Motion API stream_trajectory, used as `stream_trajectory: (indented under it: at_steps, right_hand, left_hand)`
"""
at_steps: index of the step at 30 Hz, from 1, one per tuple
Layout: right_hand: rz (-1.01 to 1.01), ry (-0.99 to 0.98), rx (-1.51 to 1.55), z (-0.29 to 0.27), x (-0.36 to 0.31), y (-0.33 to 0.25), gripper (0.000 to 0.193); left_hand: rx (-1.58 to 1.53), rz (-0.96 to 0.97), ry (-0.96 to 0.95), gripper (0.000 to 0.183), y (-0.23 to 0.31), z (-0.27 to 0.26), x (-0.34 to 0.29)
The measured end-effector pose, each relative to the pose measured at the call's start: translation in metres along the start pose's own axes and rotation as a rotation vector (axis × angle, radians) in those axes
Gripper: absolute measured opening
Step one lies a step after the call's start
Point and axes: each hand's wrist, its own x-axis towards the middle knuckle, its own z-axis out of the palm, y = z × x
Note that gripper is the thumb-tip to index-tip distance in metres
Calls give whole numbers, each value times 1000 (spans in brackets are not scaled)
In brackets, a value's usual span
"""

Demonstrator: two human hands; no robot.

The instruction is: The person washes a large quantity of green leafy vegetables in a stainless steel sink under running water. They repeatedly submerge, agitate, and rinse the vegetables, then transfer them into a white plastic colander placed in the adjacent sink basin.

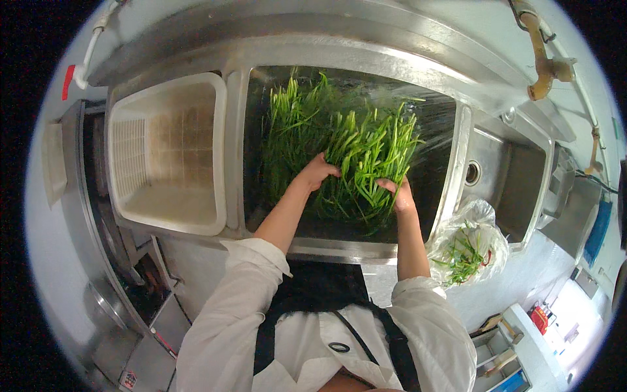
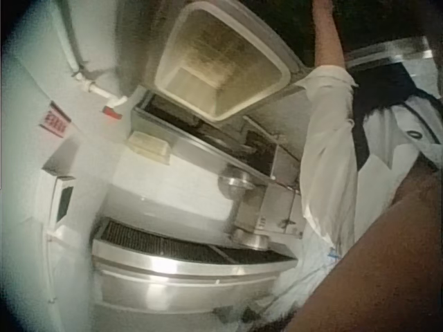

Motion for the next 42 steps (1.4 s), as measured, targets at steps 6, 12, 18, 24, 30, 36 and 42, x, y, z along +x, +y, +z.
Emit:
stream_trajectory:
  at_steps: [6,12,18,24,30,36,42]
  right_hand:
    - [-60,-6,-57,-5,-8,7,44]
    - [-148,-4,-1004,-31,28,3,64]
    - [-351,342,-756,-31,86,-43,50]
    - [-207,-24,-197,54,88,-59,61]
    - [-269,177,-1004,63,107,-42,47]
    - [-166,232,-744,42,123,-41,53]
    - [-332,386,-525,-21,109,-66,58]
  left_hand:
    - [-48,34,-124,59,9,4,-18]
    - [50,-63,116,69,-10,-1,5]
    - [140,-146,59,94,7,3,10]
    - [215,-27,184,72,-23,4,40]
    - [483,137,187,45,-5,40,18]
    - [391,158,152,57,-22,35,29]
    - [376,43,349,86,-10,30,21]
